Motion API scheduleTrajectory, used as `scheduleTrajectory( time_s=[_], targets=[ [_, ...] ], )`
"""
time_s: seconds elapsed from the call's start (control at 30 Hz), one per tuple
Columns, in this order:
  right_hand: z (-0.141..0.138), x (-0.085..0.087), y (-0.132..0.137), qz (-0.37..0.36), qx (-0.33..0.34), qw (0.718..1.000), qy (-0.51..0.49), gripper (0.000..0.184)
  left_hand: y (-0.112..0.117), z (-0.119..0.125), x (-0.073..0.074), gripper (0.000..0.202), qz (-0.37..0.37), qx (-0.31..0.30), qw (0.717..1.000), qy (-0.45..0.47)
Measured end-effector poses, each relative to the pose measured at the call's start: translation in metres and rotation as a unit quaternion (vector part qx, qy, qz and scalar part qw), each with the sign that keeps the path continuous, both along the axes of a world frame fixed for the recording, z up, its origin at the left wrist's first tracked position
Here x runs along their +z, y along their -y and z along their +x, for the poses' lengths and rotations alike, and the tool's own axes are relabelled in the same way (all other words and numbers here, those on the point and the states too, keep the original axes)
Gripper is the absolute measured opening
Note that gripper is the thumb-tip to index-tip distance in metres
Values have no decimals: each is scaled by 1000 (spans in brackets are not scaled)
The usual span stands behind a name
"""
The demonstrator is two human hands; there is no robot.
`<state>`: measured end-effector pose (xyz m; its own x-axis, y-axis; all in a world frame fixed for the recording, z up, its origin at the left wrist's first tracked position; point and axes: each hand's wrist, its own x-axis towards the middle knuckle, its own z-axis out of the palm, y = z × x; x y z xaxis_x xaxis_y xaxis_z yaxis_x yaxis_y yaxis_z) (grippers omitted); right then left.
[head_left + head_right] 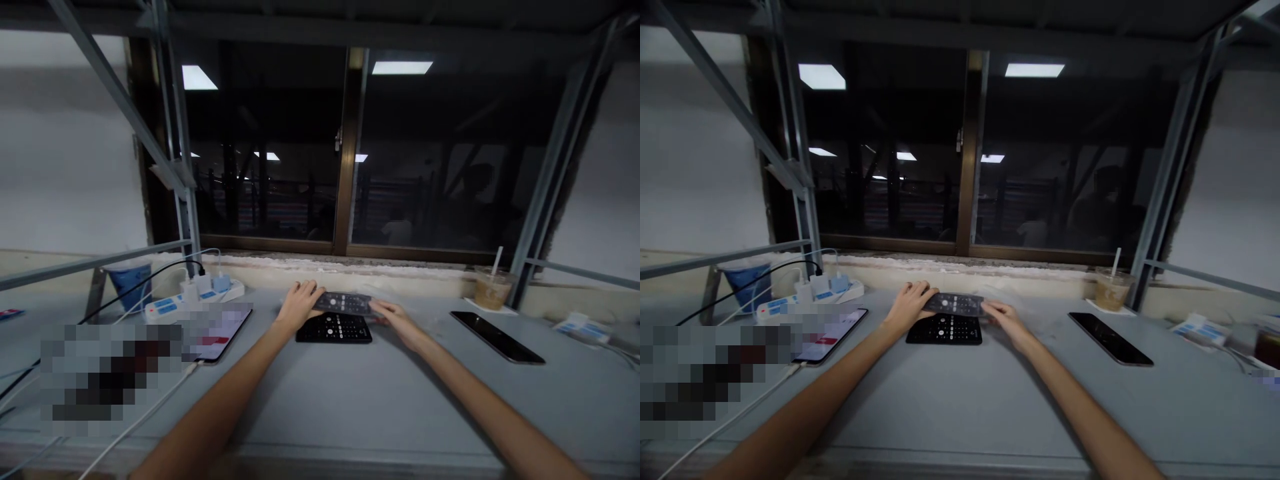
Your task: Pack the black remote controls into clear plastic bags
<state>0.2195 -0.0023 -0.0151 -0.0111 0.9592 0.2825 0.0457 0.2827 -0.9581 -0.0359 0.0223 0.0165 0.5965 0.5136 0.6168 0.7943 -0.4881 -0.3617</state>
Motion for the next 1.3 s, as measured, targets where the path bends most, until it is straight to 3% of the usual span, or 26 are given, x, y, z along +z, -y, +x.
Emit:
scheduleTrajectory(
  time_s=[0.23, 0.33, 0.53, 0.77, 1.0, 1.3],
  targets=[
    [28, 5, -8, -49, -97, 987, -117, 24, -8, -16, -5, 27, -55, 114, 988, 85],
    [35, 2, -11, -57, -119, 986, -104, 22, -11, -21, -7, 38, -88, 161, 972, 145],
    [19, 1, -4, -67, -33, 996, -57, 19, -11, -23, -10, 54, -199, 201, 935, 213],
    [-3, 12, 11, -94, 83, 992, 12, 18, -9, -21, -10, 51, -188, 188, 941, 210],
    [3, 22, 23, -160, 198, 958, 130, 28, -8, -18, -8, 45, -192, 182, 940, 217],
    [11, 26, 27, -171, 217, 927, 252, 39, -6, -14, -9, 40, -199, 180, 938, 219]
  ],
)
